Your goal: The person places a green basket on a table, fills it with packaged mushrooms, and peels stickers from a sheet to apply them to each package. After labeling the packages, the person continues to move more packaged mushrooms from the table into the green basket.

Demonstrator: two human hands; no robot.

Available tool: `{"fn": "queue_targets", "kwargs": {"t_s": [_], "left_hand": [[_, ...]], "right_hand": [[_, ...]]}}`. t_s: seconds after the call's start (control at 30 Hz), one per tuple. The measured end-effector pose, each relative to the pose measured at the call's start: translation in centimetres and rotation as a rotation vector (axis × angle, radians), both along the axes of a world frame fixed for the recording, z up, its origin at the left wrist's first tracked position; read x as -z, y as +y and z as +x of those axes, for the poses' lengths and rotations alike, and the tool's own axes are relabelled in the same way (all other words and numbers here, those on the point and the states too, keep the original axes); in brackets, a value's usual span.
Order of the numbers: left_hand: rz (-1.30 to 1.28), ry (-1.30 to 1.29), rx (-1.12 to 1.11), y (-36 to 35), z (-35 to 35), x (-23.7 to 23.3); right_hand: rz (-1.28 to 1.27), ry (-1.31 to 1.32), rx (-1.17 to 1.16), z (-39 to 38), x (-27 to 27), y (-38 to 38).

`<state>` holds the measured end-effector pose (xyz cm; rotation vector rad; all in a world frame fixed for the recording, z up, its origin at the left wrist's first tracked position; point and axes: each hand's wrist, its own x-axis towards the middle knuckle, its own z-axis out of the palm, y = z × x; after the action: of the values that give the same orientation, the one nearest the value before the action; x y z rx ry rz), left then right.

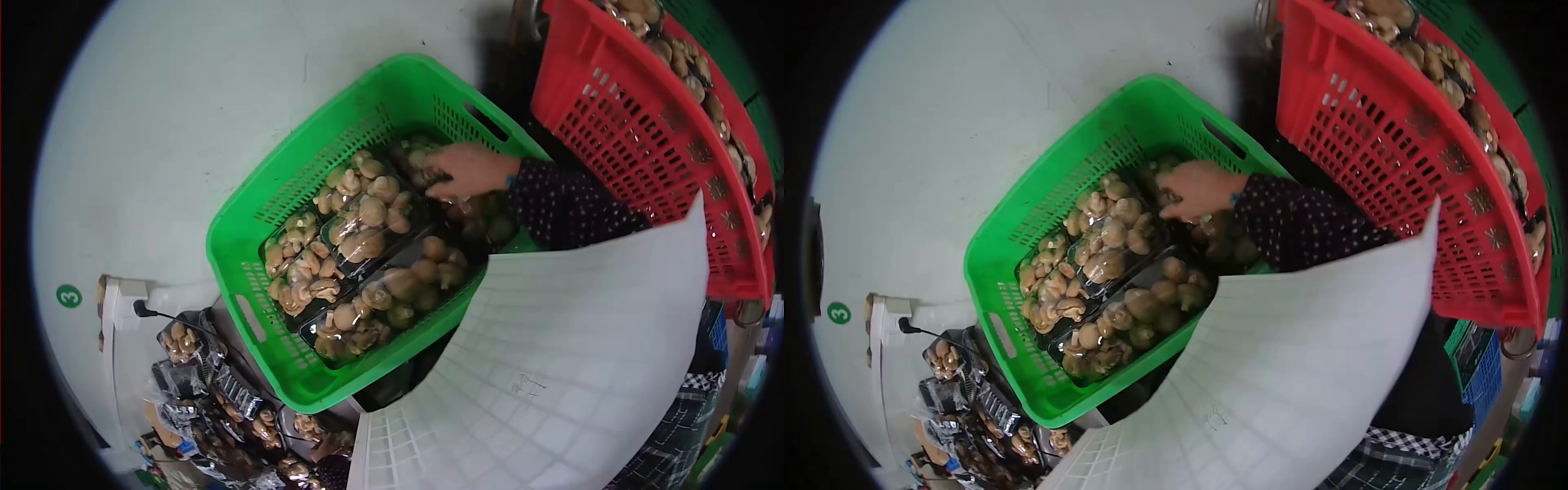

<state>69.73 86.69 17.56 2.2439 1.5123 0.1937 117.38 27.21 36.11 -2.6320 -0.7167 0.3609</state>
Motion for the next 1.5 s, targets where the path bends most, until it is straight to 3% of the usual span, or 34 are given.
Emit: {"fn": "queue_targets", "kwargs": {"t_s": [0.17, 0.3, 0.4, 0.53, 0.6, 0.67, 0.77, 0.83, 0.9, 1.03, 1.1, 1.17, 1.3, 1.37, 1.5], "left_hand": [[0.075, -0.142, -0.069, 0.1, 3.5, -6.2], [0.224, -0.427, -0.083, -0.9, 8.4, -16.1], [0.235, -0.678, 0.066, -3.4, 14.5, -23.7], [-0.075, -0.901, 0.474, -9.5, 27.3, -26.8], [-0.630, -0.708, 0.824, -15.1, 35.8, -27.4], [-0.443, -0.746, 1.024, -22.2, 43.4, -25.5], [-0.676, -0.575, 1.196, -30.2, 52.4, -23.1], [-0.720, -0.529, 0.914, -35.9, 54.8, -20.7], [-0.832, -0.386, 0.897, -40.0, 55.8, -19.3], [-0.819, -0.326, 0.831, -44.8, 56.5, -10.0], [-0.570, -0.364, 0.831, -46.3, 55.0, -8.9], [-0.589, -0.379, 0.756, -47.1, 56.0, -8.5], [-0.535, -0.159, 0.575, -49.5, 55.8, -6.4], [-0.134, -0.469, 0.691, -50.6, 55.5, -3.1], [0.006, -0.718, 0.934, -49.2, 54.5, -1.4]], "right_hand": [[-0.125, -0.012, 0.010, -0.1, -0.1, -1.2], [-0.168, 0.060, -0.029, -0.1, -0.6, -0.7], [-0.137, 0.038, 0.026, -0.1, -1.7, -0.8], [-0.105, -0.047, 0.229, 0.4, -2.3, -1.5], [-0.055, -0.119, 0.273, 0.7, -1.6, -2.2], [-0.006, -0.196, 0.328, 1.3, -1.4, -2.5], [0.108, -0.234, 0.486, 1.9, -1.7, -3.3], [0.178, -0.267, 0.550, 2.2, -1.9, -3.3], [0.177, -0.270, 0.568, 2.3, -1.8, -3.3], [0.190, -0.377, 0.560, 2.5, -1.0, -3.5], [0.169, -0.309, 0.565, 2.8, -1.2, -3.4], [0.165, -0.320, 0.554, 2.9, -1.3, -3.2], [0.107, -0.281, 0.533, 2.5, -1.1, -2.7], [0.113, -0.295, 0.519, 2.8, -1.4, -2.8], [0.138, -0.289, 0.502, 2.6, -1.6, -2.8]]}}
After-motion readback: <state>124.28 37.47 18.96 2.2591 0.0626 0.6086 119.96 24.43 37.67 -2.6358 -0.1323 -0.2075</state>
